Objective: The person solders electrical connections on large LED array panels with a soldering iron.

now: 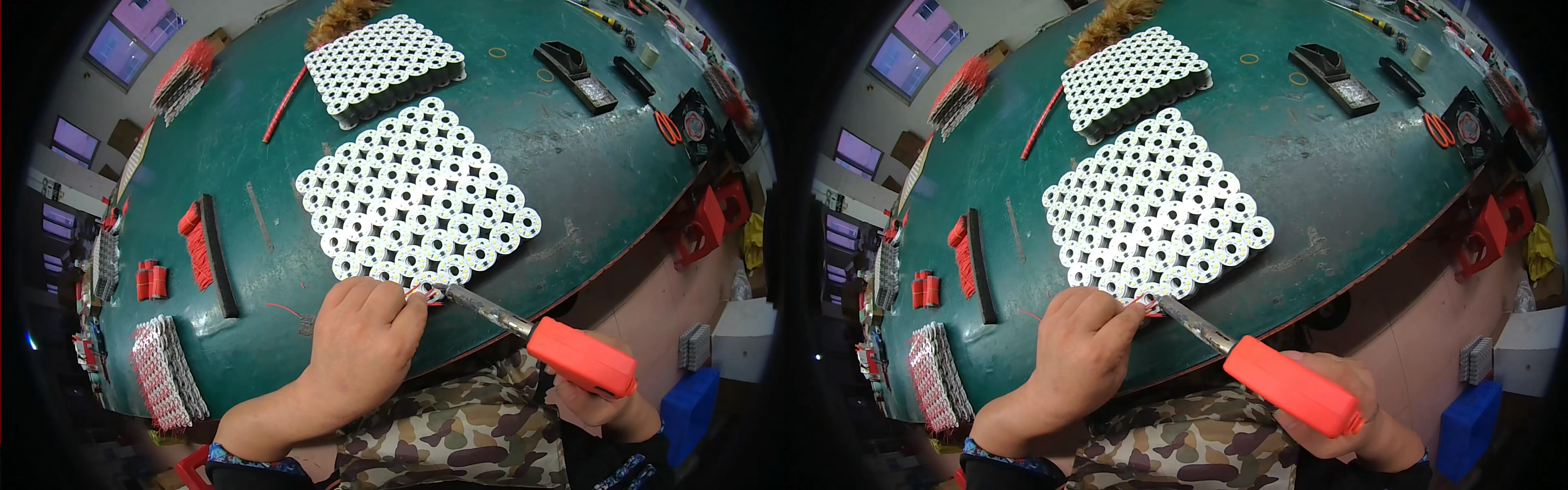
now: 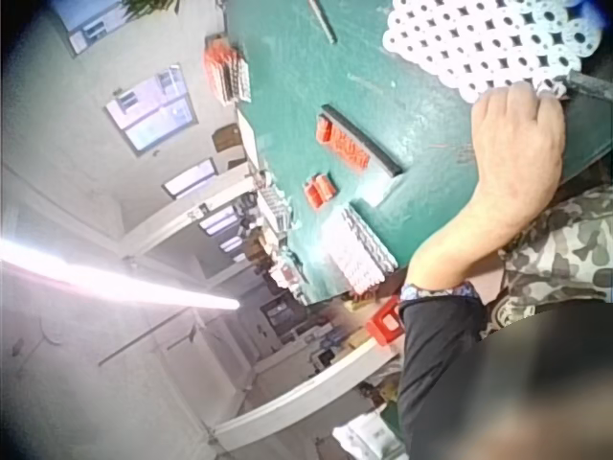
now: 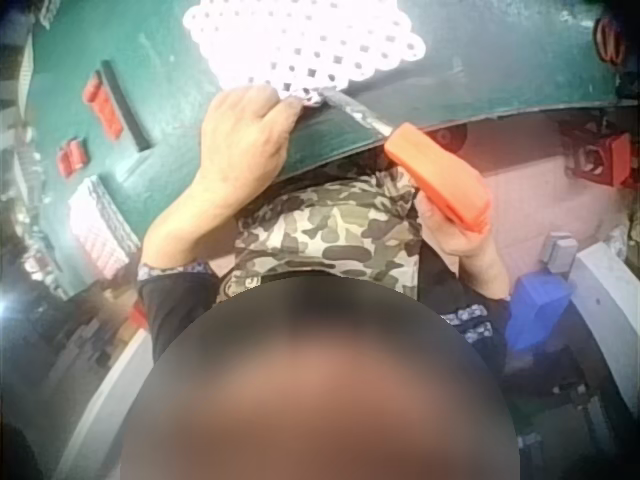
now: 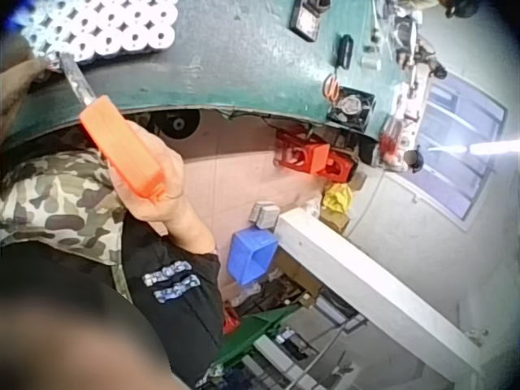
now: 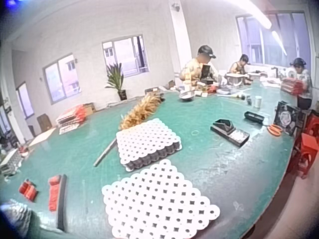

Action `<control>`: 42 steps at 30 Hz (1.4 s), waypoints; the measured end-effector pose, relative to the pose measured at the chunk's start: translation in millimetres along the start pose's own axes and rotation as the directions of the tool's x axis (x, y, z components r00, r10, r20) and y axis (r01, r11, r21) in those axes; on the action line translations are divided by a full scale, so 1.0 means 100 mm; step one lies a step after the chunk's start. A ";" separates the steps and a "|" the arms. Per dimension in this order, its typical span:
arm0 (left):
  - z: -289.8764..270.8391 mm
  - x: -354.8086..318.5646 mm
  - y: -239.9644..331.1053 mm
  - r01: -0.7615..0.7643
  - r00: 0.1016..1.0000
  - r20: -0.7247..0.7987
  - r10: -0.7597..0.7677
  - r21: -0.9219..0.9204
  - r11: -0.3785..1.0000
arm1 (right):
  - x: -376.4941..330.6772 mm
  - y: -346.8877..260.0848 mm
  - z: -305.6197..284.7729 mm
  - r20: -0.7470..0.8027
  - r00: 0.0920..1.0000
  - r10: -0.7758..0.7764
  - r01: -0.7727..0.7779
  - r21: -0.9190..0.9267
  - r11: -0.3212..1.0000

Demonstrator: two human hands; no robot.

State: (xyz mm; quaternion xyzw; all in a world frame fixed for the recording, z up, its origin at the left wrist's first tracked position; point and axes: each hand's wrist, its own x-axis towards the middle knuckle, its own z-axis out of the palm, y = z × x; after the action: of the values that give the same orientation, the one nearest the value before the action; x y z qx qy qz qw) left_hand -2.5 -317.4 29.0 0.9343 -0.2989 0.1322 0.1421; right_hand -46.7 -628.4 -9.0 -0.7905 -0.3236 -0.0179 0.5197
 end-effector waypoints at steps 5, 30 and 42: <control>-0.01 0.01 0.01 0.006 1.000 0.014 -0.006 0.005 1.000 | 0.00 -0.04 -0.01 0.018 0.998 0.057 -0.057 -0.005 0.998; -0.01 0.01 0.02 0.009 1.000 0.018 -0.010 0.014 1.000 | -0.08 -0.08 -0.02 -0.045 0.991 0.123 -0.121 0.052 0.991; -0.03 0.01 0.00 0.018 0.999 0.034 -0.018 0.003 1.000 | 0.00 -0.02 0.06 -0.006 0.997 0.073 -0.072 0.083 0.994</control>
State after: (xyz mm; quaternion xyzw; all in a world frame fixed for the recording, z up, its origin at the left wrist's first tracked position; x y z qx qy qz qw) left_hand -2.5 -316.7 31.8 0.9393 -0.2927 0.1154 0.1367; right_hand -49.8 -623.4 -9.9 -0.7796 -0.2928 0.0110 0.5535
